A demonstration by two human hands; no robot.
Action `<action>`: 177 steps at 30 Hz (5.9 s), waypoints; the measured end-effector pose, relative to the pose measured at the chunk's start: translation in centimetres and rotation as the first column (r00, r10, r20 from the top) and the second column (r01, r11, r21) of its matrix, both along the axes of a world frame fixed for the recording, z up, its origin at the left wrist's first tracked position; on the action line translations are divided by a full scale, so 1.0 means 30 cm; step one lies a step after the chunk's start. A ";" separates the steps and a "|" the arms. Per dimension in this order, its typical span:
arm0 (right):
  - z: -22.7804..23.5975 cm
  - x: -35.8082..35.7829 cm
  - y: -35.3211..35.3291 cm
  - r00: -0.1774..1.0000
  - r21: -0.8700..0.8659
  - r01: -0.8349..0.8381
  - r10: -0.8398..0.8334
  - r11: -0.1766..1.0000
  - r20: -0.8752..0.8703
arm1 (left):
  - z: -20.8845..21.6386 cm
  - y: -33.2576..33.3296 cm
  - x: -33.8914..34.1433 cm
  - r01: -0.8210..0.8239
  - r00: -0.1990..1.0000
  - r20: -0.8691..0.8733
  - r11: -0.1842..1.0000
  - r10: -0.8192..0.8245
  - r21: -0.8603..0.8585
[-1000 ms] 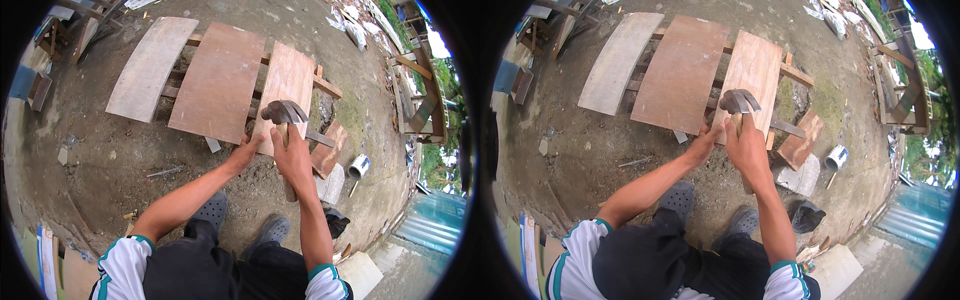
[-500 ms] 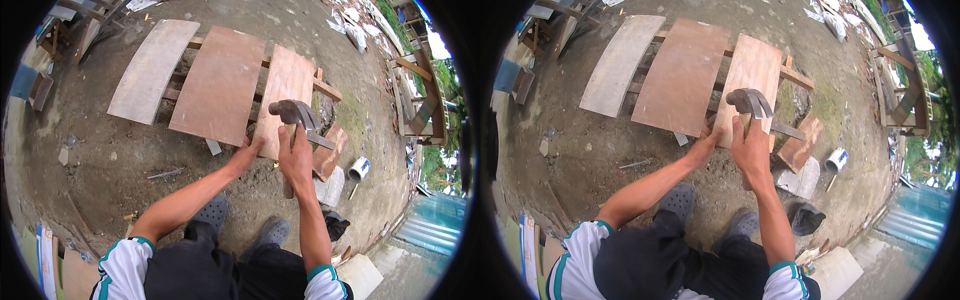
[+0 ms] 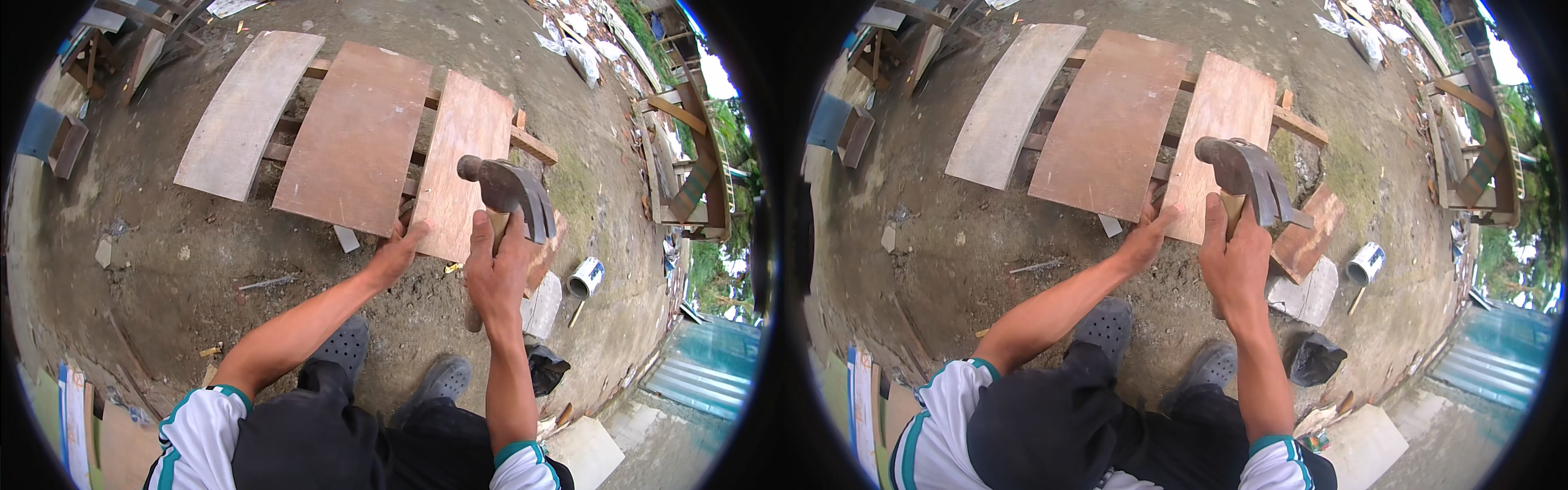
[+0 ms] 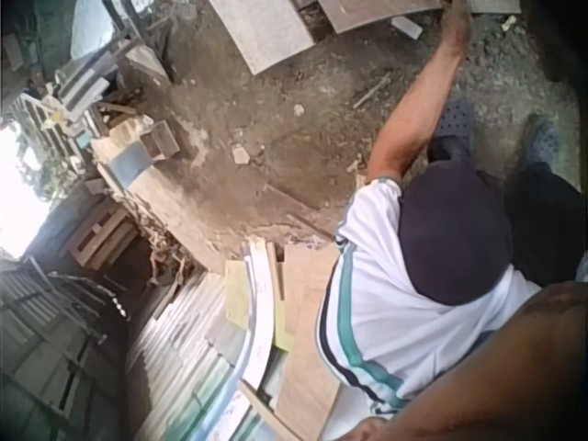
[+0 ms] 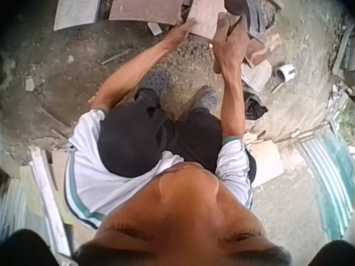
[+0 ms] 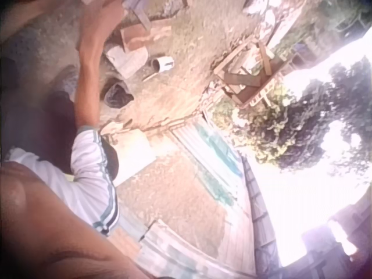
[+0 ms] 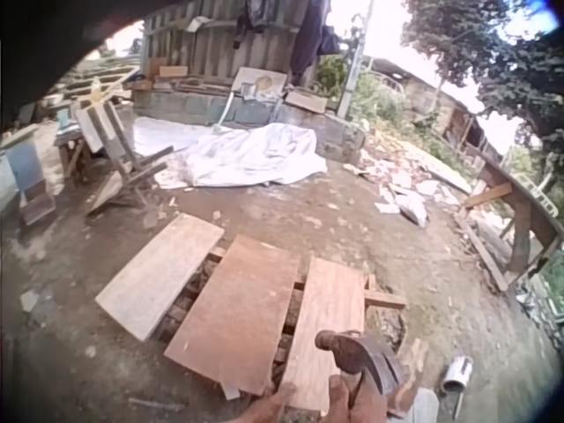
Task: The person assembles wooden planks on a makeshift workbench using a hammer and nails. They position planks, insert nails, and hammer them into place, occasionally adjusting the planks and retrieving additional nails from a container.
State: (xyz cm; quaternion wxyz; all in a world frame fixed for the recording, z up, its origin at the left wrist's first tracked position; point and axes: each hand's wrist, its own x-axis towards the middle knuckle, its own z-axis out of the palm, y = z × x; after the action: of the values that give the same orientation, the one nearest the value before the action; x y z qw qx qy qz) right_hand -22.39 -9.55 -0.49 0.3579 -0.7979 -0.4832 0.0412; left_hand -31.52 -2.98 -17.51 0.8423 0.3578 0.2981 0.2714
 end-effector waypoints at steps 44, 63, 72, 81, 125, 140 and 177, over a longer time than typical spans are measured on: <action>-0.016 0.029 0.052 0.992 -0.270 -0.065 0.033 0.961 -0.123 | -0.036 0.010 0.020 -0.053 0.999 0.001 0.996 0.053 0.071; -0.113 0.124 0.004 0.979 -0.413 -0.008 -0.076 0.911 -0.187 | 0.113 0.031 -0.099 -0.372 0.890 0.168 0.889 0.423 -0.266; -0.147 0.157 -0.011 0.971 -0.378 -0.079 -0.015 0.923 -0.239 | 0.213 0.082 -0.097 -0.483 0.821 0.062 0.749 0.567 -0.454; -0.171 0.186 -0.029 0.946 -0.340 -0.106 -0.010 0.934 -0.323 | 0.292 0.063 -0.088 -0.510 0.794 0.126 0.764 0.595 -0.395; -0.174 0.170 -0.038 0.932 -0.312 -0.008 -0.106 0.950 -0.348 | 0.089 0.137 -0.147 -0.491 0.867 0.016 0.861 0.497 -0.137; -0.137 0.160 -0.022 0.957 -0.353 0.040 -0.137 0.935 -0.257 | 0.300 0.154 -0.376 0.035 0.606 -0.181 0.201 0.775 0.979; 0.045 -0.091 0.232 0.982 -0.402 -0.127 0.057 0.907 -0.182 | 0.295 0.671 -0.325 0.817 0.342 -0.836 0.304 0.429 0.490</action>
State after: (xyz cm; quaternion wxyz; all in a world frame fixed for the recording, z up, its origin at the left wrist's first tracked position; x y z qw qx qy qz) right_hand -25.11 -2.59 0.86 0.2183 -0.8253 -0.4694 0.2254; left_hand -41.28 17.15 -8.67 0.1761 0.8871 0.4266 -0.0053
